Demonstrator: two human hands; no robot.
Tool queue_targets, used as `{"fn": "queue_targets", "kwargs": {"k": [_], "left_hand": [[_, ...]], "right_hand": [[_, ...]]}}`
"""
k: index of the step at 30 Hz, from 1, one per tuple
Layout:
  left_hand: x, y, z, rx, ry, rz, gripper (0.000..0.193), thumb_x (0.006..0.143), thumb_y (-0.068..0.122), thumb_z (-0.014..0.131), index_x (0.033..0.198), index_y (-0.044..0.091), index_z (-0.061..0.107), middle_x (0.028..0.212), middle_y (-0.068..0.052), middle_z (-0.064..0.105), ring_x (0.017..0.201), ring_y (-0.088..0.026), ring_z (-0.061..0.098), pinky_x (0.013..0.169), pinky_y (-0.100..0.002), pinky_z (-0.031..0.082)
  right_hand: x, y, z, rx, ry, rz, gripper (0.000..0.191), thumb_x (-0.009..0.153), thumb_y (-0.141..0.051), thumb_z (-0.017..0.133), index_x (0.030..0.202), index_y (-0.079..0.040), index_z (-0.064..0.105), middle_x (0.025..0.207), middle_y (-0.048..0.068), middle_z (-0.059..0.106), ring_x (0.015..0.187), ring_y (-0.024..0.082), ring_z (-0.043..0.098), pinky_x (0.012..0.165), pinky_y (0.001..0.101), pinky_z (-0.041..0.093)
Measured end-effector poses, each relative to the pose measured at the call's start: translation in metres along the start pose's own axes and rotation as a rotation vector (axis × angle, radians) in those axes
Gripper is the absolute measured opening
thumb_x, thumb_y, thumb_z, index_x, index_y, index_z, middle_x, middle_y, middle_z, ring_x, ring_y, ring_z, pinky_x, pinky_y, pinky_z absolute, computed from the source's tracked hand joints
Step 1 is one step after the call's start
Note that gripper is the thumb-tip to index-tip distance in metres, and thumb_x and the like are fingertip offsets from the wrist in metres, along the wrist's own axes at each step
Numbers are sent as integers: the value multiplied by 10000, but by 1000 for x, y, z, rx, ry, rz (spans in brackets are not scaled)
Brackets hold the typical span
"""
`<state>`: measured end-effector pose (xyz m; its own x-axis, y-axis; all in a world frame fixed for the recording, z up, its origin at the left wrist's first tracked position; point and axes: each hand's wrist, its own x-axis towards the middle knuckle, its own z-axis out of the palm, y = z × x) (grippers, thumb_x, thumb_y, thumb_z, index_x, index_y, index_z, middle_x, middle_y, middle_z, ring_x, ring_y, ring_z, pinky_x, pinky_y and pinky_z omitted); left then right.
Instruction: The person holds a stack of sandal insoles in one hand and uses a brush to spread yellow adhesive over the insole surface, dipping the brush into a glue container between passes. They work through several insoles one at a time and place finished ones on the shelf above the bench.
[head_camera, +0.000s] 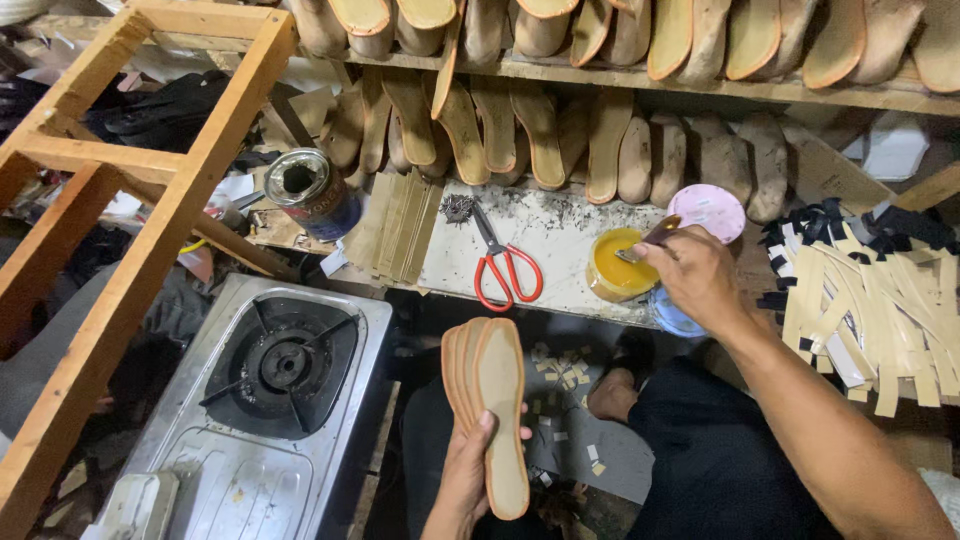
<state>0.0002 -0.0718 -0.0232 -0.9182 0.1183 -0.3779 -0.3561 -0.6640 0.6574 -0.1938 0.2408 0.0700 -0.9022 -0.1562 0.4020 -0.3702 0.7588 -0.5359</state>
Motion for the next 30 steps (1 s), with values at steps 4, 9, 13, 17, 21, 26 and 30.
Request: {"fn": "queue_targets", "kwargs": {"k": [4,9,13,17,21,26,30], "left_hand": [[-9,2,4,18,25,-16,563,963,290,561,1456,76,393,1191,-224,680,904,-240,722,737,-354,619],[-12,5,3,-51,-63,-2,595,958,286,543,1478,40,392,1274,-224,663,986,-261,723,791,-350,616],[-12,-1,14,-89,-185,-13,604,949,264,561,1470,5,398,1298,-211,637,1038,-267,712,808,-369,602],[-14,-7,33,-120,-323,6,615,991,234,590,1499,-53,401,1330,-203,617,1099,-260,686,972,-363,577],[-17,-12,50,-55,-336,-41,624,949,213,594,1497,-16,404,1312,-184,627,1071,-255,691,954,-369,571],[-22,-13,54,-67,-379,-57,635,956,203,598,1524,-7,407,1321,-177,620,1074,-248,685,961,-361,569],[-13,-21,50,-69,-330,-54,604,978,230,575,1505,-18,414,1302,-181,627,1076,-262,690,946,-378,571]], "right_hand": [[-6,9,-2,237,-60,175,283,977,-308,686,1009,-42,778,867,126,674,704,180,636,591,329,512],[-17,32,-14,-17,-41,331,271,1041,-325,699,1093,-64,754,832,139,711,740,211,652,677,354,498],[-29,27,-3,750,-257,482,254,1019,-279,654,1099,-52,735,975,22,713,841,109,640,759,281,532],[-68,-23,16,947,-146,448,263,965,-214,682,1151,-28,698,1002,8,736,900,104,681,822,264,548],[-89,-73,14,449,45,162,212,911,-140,780,1066,-13,710,942,49,740,843,131,702,766,300,561],[-85,-97,8,367,88,2,181,930,-149,779,1044,-22,719,956,73,748,868,149,709,788,303,562],[-93,-99,15,524,-191,136,193,881,-177,779,1004,-33,741,910,70,766,813,156,718,732,292,577]]}}
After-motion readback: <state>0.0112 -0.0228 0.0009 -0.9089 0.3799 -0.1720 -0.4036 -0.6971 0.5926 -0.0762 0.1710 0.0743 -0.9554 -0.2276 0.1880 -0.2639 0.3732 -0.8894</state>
